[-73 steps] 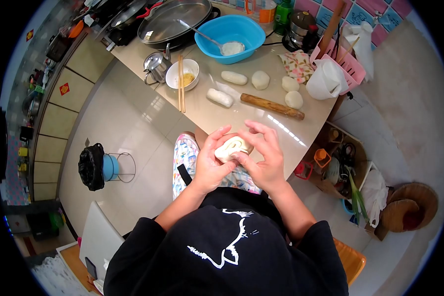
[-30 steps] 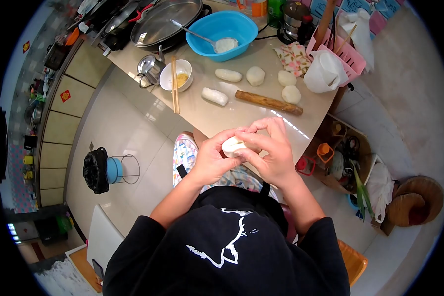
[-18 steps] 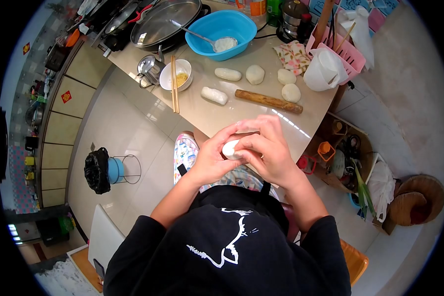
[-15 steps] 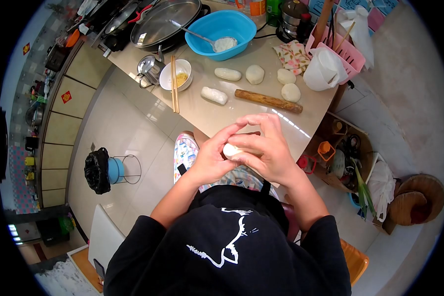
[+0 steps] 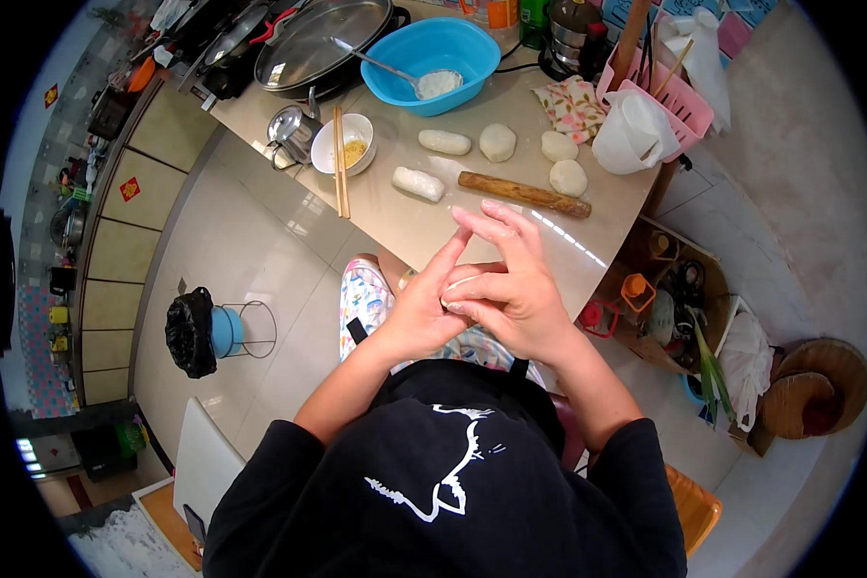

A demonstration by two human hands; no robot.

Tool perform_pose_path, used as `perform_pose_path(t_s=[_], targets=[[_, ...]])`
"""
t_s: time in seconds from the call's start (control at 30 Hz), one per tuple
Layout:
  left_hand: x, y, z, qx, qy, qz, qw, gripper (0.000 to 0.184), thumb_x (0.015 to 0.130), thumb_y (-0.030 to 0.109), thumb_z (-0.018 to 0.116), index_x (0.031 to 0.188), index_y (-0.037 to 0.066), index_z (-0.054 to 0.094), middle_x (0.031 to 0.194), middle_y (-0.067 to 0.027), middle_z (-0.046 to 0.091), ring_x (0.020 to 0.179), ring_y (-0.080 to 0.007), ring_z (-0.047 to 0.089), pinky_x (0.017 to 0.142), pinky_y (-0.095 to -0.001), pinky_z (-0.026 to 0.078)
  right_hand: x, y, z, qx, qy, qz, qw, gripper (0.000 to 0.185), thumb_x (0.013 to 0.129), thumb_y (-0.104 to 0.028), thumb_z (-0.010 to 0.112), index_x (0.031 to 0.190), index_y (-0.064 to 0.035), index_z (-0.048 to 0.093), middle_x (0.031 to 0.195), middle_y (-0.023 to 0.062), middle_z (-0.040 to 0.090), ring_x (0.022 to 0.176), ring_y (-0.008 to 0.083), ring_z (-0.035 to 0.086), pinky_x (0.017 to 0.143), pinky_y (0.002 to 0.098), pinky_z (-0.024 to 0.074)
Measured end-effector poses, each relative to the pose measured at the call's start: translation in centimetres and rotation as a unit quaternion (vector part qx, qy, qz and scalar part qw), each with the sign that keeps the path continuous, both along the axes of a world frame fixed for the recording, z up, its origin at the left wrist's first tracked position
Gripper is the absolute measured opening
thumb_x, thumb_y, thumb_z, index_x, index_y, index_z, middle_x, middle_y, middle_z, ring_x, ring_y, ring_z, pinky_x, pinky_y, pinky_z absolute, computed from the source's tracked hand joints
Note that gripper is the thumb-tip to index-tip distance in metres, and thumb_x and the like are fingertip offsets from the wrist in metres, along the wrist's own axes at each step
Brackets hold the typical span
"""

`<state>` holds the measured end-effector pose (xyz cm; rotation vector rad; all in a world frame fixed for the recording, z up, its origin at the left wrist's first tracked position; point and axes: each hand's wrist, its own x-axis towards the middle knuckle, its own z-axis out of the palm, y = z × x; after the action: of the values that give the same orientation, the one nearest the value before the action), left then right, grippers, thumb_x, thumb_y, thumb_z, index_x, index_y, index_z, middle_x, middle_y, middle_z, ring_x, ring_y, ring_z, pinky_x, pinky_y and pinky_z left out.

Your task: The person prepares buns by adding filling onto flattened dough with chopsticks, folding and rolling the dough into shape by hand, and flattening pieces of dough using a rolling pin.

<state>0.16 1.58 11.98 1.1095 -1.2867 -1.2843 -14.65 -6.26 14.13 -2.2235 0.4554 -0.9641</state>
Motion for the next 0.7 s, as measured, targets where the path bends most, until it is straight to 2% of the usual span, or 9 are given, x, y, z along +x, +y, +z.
perform_pose_path(t_s=[0.17, 0.27, 0.33, 0.37, 0.43, 0.53, 0.6, 0.67, 0.7], targets=[[0.0, 0.1, -0.6, -0.019, -0.01, 0.0, 1.0, 0.096, 0.076, -0.011, 0.057, 0.151, 0.011, 0.001, 0.124, -0.0173, 0.058, 0.114, -0.0235, 0.057, 0.094, -0.0299, 0.044, 0.1, 0.3, -0.5, 0.058, 0.011, 0.024, 0.998, 0.022, 0.064, -0.011, 0.078, 0.085, -0.0133, 0.072, 0.139, 0.013, 0.045, 0.131, 0.0375, 0.032, 0.104, 0.0473, 0.032], [0.0, 0.2, -1.1, -0.053, -0.022, 0.022, 0.998, 0.097, 0.077, -0.009, 0.061, 0.151, 0.011, 0.001, 0.124, -0.0164, 0.057, 0.113, -0.0219, 0.057, 0.094, -0.0298, 0.044, 0.1, 0.1, 0.4, -0.032, 0.014, -0.006, 0.999, 0.024, 0.064, -0.01, 0.078, 0.087, -0.0131, 0.073, 0.142, 0.0112, 0.041, 0.133, 0.0367, 0.029, 0.105, 0.046, 0.0324], [0.0, 0.3, -0.6, -0.075, -0.027, 0.038, 0.996, 0.098, 0.078, -0.007, 0.064, 0.151, 0.011, 0.001, 0.124, -0.016, 0.057, 0.113, -0.0203, 0.056, 0.093, -0.0295, 0.044, -0.1, -0.1, 0.4, 0.026, -0.019, -0.031, 0.999, 0.024, 0.066, -0.009, 0.077, 0.089, -0.0131, 0.073, 0.14, 0.0104, 0.046, 0.133, 0.0367, 0.031, 0.107, 0.0476, 0.0296], [-0.1, 0.5, 0.0, -0.032, 0.03, 0.037, 0.998, 0.097, 0.078, -0.006, 0.066, 0.151, 0.01, 0.004, 0.124, -0.0156, 0.056, 0.114, -0.0192, 0.055, 0.093, -0.029, 0.044, -0.2, -0.2, 0.1, 0.046, -0.031, -0.04, 0.998, 0.023, 0.067, -0.009, 0.077, 0.09, -0.0132, 0.074, 0.139, 0.0101, 0.047, 0.133, 0.0368, 0.031, 0.107, 0.0482, 0.0287], [-0.2, 0.7, 0.3, 0.011, 0.087, 0.035, 0.996, 0.095, 0.078, -0.005, 0.068, 0.151, 0.01, 0.008, 0.125, -0.0153, 0.055, 0.114, -0.0181, 0.054, 0.092, -0.0286, 0.045, -1.0, -0.9, -1.2, 0.098, -0.037, 0.064, 0.992, 0.023, 0.072, -0.012, 0.075, 0.094, -0.0131, 0.074, 0.132, 0.0097, 0.055, 0.135, 0.0379, 0.032, 0.109, 0.0498, 0.0241], [-0.2, 0.9, -0.6, -0.013, 0.022, 0.039, 0.999, 0.09, 0.078, -0.007, 0.068, 0.15, 0.008, 0.015, 0.126, -0.0145, 0.054, 0.115, -0.0168, 0.053, 0.092, -0.0278, 0.045, -1.1, -0.7, -1.5, 0.021, 0.027, 0.043, 0.998, 0.022, 0.075, -0.013, 0.073, 0.097, -0.0132, 0.074, 0.122, 0.0088, 0.063, 0.134, 0.0385, 0.035, 0.109, 0.0518, 0.0232], [-0.1, 0.8, -1.3, 0.021, 0.105, 0.044, 0.993, 0.088, 0.077, -0.007, 0.069, 0.149, 0.008, 0.019, 0.125, -0.0136, 0.054, 0.113, -0.0168, 0.054, 0.092, -0.0282, 0.045, -1.1, -0.7, -1.5, 0.005, 0.025, 0.035, 0.999, 0.022, 0.076, -0.014, 0.073, 0.098, -0.0129, 0.074, 0.121, 0.0085, 0.063, 0.133, 0.0377, 0.037, 0.109, 0.0525, 0.0232], [-0.3, 1.1, -1.5, 0.01, 0.127, 0.053, 0.99, 0.086, 0.077, -0.007, 0.069, 0.148, 0.007, 0.022, 0.125, -0.0125, 0.054, 0.112, -0.0161, 0.054, 0.092, -0.0284, 0.046, -0.7, -0.3, -1.1, -0.012, 0.021, 0.027, 0.999, 0.023, 0.076, -0.016, 0.073, 0.099, -0.0126, 0.073, 0.121, 0.0082, 0.063, 0.133, 0.0369, 0.038, 0.109, 0.0532, 0.0232], [-0.4, 1.2, -1.6, -0.002, 0.151, 0.062, 0.987, 0.083, 0.077, -0.007, 0.07, 0.146, 0.006, 0.026, 0.125, -0.0115, 0.054, 0.111, -0.0154, 0.055, 0.093, -0.0285, 0.046, 0.0, 0.3, -0.5, 0.055, -0.052, -0.007, 0.997, 0.023, 0.077, -0.016, 0.072, 0.1, -0.0123, 0.073, 0.119, 0.0078, 0.064, 0.131, 0.036, 0.041, 0.109, 0.054, 0.022]])
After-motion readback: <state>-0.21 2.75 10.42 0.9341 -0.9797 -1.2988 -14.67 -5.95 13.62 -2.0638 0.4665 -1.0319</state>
